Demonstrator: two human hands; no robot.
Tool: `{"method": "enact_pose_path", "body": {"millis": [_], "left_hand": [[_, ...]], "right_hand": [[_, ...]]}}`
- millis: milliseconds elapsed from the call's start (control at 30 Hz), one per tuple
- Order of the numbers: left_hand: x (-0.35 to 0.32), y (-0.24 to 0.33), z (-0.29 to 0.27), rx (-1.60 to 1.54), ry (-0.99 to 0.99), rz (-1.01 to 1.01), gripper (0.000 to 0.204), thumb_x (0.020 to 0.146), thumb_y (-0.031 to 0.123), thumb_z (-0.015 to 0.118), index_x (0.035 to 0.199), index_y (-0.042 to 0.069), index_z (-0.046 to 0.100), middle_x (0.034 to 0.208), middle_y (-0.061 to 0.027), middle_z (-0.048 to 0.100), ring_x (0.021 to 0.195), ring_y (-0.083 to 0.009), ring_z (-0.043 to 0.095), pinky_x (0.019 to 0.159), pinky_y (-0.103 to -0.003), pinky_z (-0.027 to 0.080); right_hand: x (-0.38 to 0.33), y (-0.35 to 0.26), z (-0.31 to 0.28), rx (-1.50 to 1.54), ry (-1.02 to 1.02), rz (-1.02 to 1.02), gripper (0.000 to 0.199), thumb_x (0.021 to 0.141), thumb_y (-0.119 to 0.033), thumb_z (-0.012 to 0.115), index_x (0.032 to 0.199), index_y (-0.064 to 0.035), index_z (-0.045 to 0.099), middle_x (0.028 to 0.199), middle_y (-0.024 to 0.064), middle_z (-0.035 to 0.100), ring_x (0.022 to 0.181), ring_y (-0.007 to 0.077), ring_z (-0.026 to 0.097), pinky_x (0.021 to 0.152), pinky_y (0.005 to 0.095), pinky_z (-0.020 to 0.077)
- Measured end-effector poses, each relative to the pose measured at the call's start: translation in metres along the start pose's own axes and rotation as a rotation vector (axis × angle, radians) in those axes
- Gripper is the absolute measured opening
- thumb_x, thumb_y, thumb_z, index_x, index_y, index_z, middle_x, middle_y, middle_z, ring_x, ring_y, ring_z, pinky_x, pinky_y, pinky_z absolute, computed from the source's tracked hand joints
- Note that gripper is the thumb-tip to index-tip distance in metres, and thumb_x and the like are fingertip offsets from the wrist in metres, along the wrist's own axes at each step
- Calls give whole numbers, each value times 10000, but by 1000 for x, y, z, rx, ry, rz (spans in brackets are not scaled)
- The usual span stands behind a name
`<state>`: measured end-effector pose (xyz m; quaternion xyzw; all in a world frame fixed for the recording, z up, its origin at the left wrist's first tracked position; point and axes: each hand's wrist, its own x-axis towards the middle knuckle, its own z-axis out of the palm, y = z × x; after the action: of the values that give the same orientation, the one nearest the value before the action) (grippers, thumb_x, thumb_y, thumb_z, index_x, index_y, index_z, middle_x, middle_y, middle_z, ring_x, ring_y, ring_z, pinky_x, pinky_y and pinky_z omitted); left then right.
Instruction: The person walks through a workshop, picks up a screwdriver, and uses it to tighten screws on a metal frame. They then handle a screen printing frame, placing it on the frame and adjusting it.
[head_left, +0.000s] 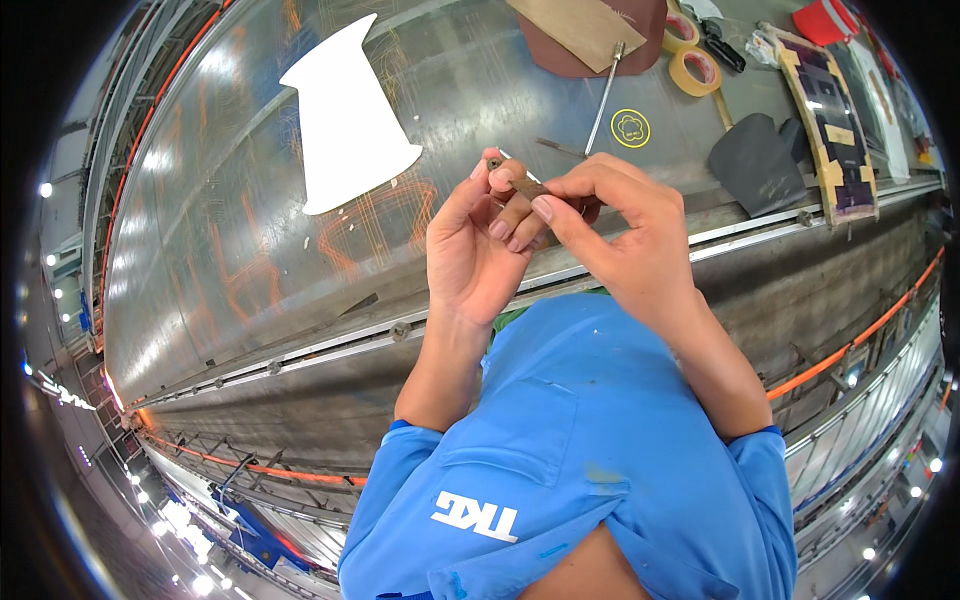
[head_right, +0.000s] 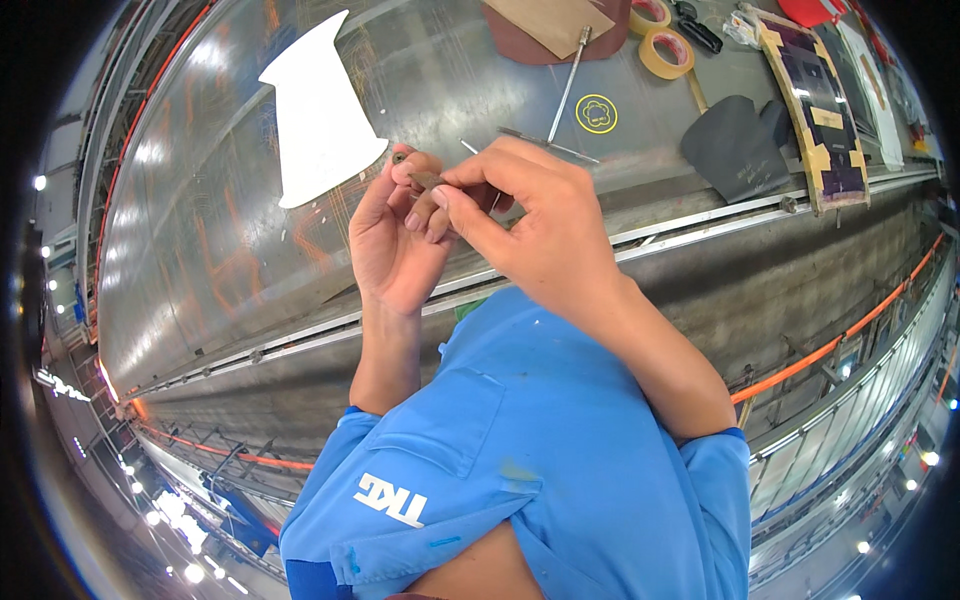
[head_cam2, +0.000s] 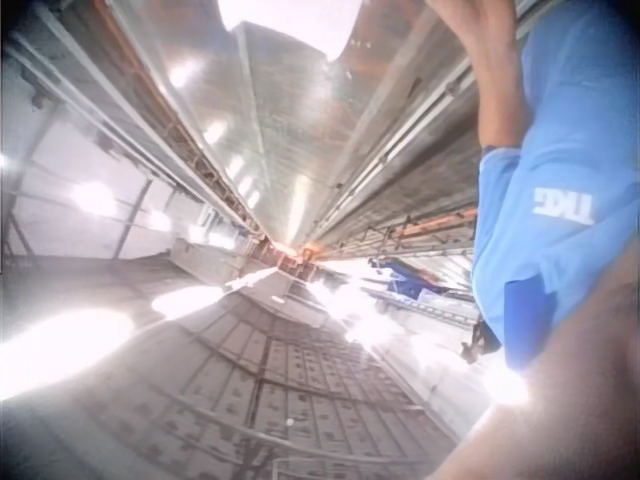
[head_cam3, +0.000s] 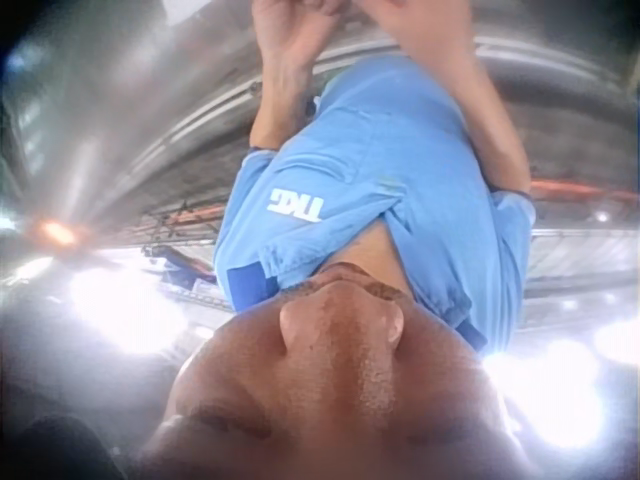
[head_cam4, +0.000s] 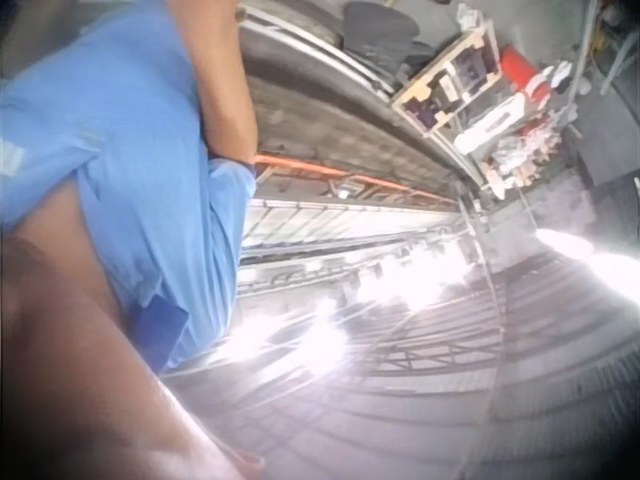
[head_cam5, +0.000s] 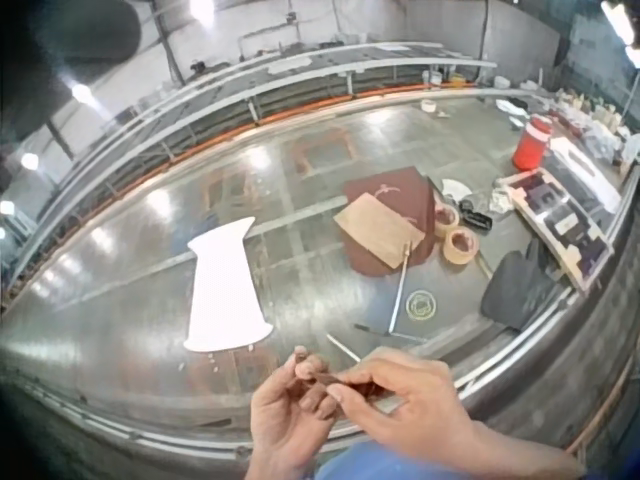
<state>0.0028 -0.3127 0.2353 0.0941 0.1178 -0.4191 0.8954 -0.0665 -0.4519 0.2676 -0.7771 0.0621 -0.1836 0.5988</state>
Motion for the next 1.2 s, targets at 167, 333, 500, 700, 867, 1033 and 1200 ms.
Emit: {"method": "enact_pose_path", "body": {"millis": [167, 333, 500, 700, 867, 1033, 1200], "left_hand": [[-2, 0, -3, -12, -60, -13, 164, 996, 212, 480, 1046, 103, 591, 843, -8, 483, 578, -91, 368, 539, -245, 326], [-7, -4, 5, -23, -6, -10, 148, 995, 224, 495, 1003, 103, 581, 836, 0, 454, 587, -85, 327, 535, -228, 303], [-7, -4, 1, 29, 40, 1, 154, 993, 236, 507, 1012, 101, 578, 826, 15, 454, 586, -75, 323, 532, -227, 301], [-10, -8, 3, 104, 116, 41, 179, 990, 238, 516, 1072, 95, 586, 823, 20, 499, 587, -69, 338, 537, -231, 310], [-10, -11, -2, 325, 129, 141, 185, 957, 216, 573, 1061, 67, 608, 809, 14, 547, 601, -65, 356, 550, -237, 302], [-10, -18, -3, 566, 109, 253, 158, 926, 191, 616, 1007, 56, 627, 761, 15, 538, 603, -63, 353, 555, -239, 286], [-15, -19, -13, 542, 81, 130, 164, 922, 214, 623, 977, 60, 623, 744, 12, 509, 598, -71, 339, 551, -238, 280]], "right_hand": [[0, -4, -3, -29, 15, -21, 79, 801, -64, 687, 855, -7, 677, 705, 49, 615, 626, 130, 567, 551, 247, 429], [2, -12, -2, -55, 9, -28, 80, 801, -73, 693, 852, -13, 680, 701, 48, 615, 619, 119, 591, 534, 243, 429], [4, -15, 0, -77, 12, -76, 86, 800, -83, 703, 856, -21, 684, 709, 47, 624, 613, 117, 610, 524, 238, 435], [2, -14, 2, -96, 17, -95, 79, 799, -87, 704, 850, -30, 682, 714, 48, 630, 609, 129, 622, 522, 244, 449], [-2, -18, -2, -196, 1, -53, 68, 795, -84, 696, 800, -28, 658, 684, 52, 598, 585, 154, 609, 511, 259, 450], [-9, -29, -9, -351, -41, -42, 88, 799, -80, 678, 750, -25, 629, 671, 61, 573, 576, 186, 594, 503, 289, 440], [-12, -14, -19, -65, -103, 129, 76, 820, -79, 675, 819, -4, 662, 696, 45, 595, 566, 123, 540, 493, 290, 406]]}}
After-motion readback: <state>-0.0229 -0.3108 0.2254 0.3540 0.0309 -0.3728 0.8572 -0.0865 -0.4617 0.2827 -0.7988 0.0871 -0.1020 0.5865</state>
